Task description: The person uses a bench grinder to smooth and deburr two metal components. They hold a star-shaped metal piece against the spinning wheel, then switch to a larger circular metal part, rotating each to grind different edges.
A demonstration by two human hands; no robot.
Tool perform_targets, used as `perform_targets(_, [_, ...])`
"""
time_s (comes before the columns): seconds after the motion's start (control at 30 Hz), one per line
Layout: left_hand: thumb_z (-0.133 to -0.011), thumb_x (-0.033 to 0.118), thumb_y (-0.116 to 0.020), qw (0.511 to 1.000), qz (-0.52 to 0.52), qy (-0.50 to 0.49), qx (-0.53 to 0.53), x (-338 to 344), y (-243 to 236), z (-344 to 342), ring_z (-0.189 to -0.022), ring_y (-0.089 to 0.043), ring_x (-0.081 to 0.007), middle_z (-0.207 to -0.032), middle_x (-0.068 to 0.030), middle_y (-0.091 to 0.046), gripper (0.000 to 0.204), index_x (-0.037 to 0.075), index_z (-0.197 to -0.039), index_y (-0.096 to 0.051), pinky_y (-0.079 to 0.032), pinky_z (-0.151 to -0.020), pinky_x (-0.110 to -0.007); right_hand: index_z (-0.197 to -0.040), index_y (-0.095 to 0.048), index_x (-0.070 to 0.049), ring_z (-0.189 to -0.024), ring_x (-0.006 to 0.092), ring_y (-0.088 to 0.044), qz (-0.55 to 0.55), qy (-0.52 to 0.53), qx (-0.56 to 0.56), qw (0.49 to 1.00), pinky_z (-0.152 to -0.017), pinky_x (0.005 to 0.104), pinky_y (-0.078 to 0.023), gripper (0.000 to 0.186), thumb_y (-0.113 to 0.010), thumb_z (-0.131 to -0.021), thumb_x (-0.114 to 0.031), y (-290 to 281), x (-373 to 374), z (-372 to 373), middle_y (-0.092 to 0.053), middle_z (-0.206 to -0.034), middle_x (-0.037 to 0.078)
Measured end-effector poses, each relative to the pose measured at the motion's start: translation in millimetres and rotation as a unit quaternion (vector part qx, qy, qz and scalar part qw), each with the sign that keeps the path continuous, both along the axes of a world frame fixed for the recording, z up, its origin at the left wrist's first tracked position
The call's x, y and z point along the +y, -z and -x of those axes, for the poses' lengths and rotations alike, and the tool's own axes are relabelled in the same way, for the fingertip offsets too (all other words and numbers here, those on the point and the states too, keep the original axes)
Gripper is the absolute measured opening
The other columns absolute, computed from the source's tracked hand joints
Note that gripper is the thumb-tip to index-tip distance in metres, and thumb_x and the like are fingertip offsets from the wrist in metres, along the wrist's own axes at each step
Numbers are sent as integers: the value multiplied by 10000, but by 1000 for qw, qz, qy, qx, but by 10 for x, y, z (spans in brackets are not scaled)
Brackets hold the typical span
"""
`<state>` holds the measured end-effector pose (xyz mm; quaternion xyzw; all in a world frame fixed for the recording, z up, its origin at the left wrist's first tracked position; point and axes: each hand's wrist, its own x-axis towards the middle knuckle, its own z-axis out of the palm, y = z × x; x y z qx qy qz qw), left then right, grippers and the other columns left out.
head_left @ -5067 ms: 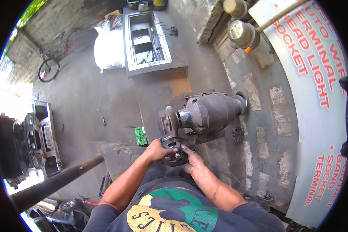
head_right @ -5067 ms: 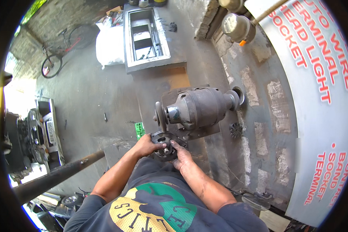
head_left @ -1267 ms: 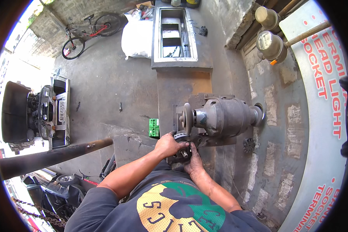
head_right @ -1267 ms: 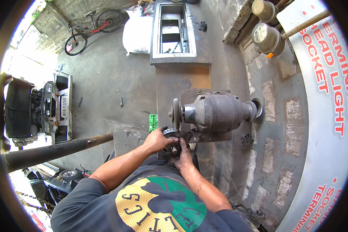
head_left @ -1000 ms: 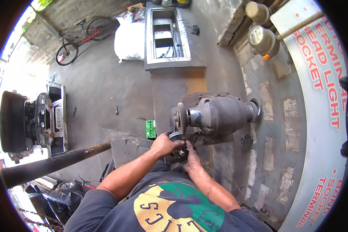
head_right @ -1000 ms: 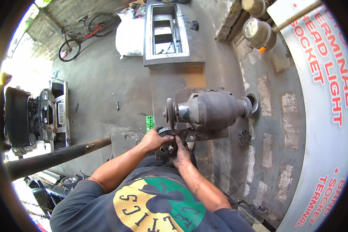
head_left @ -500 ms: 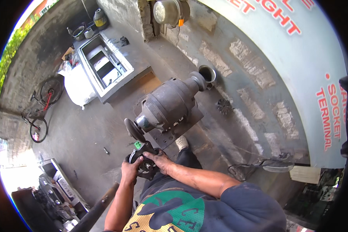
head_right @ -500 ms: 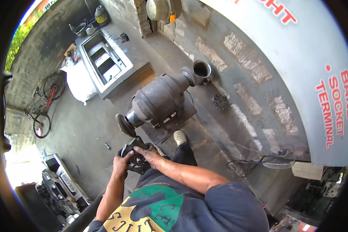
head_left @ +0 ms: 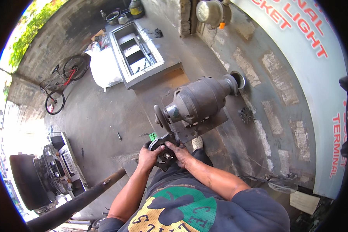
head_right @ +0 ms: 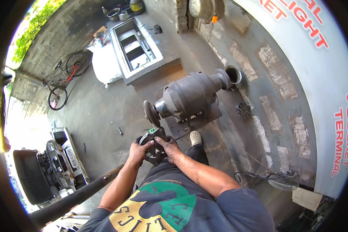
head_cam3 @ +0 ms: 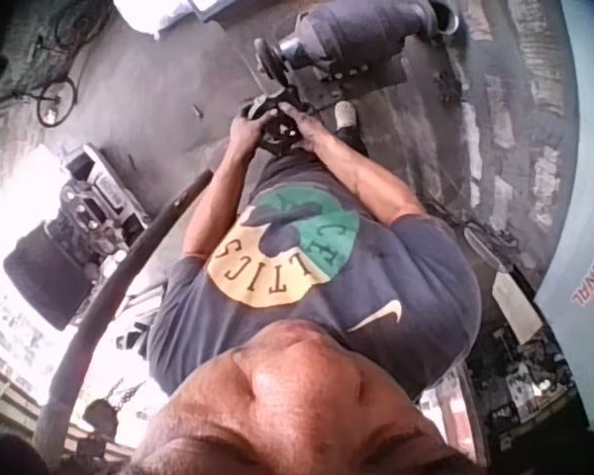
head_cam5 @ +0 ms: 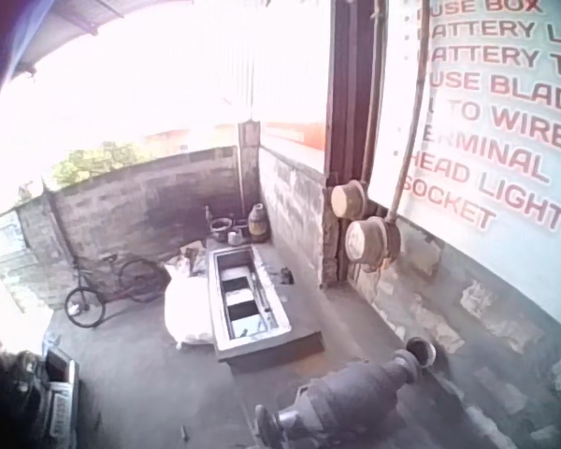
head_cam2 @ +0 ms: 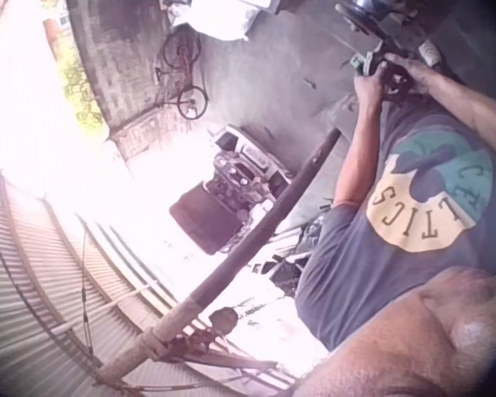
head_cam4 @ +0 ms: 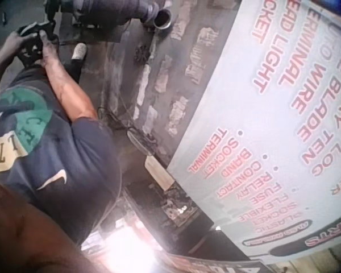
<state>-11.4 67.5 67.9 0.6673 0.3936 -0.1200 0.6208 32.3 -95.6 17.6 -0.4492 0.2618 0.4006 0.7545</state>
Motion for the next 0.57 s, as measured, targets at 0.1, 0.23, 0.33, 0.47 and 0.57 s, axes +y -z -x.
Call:
perform_targets(0.1, [-831, 247, -916, 1000, 18, 6, 6, -12, -14, -53, -1062, -716, -236, -1207, -169, -734, 685, -69, -1356, -611, -590, -894, -359, -1324, -581, -45, -995, 188, -721, -40, -11, 11, 999, -836, 384, -628, 578, -852, -907, -340, -48, -69, -70, -717, -1145, 105])
perform_targets(0.23, [-837, 239, -906, 992, 123, -22, 7, 104, 122, 121, -1046, -715, -244, -1197, -167, -720, 678, -54, -1352, -579, -612, -853, -381, -1501, -380, 16, -1124, 247, -690, 24, -91, -40, 995, -883, 373, -615, 845, -841, -913, -379, 242, -100, 26, -616, -1367, 167])
perform_targets(0.33, [-872, 178, -860, 953, 292, -81, 4, 234, 146, 407, -1034, -712, -257, -1193, -148, -692, 632, -25, -1370, -528, -634, -818, -397, -1493, -414, 6, -1199, 255, -650, 246, -223, -151, 931, -980, 389, -577, 813, -857, -906, -340, -14, -55, 141, -642, -1333, 160])
perform_targets(0.47, [-924, 129, -767, 932, 339, -127, -15, -38, 218, 493, -1021, -736, -255, -1157, -107, -729, 480, 11, -1354, -587, -611, -913, -439, -1546, -316, 57, -1259, 269, -614, 137, -124, -103, 977, -1061, 378, -527, 1014, -893, -852, -406, -424, -242, 121, -595, -1399, 201])
perform_targets(0.57, [-875, 153, -829, 951, 306, -47, -8, -109, 419, 336, -1158, -703, -340, -1392, -157, -652, 824, 21, -1566, -401, -575, -1008, -525, -1554, -358, 25, -1274, 275, -611, 165, -103, -165, 967, -1126, 415, -478, 968, -873, -856, -404, -510, -709, -59, -606, -1421, 158])
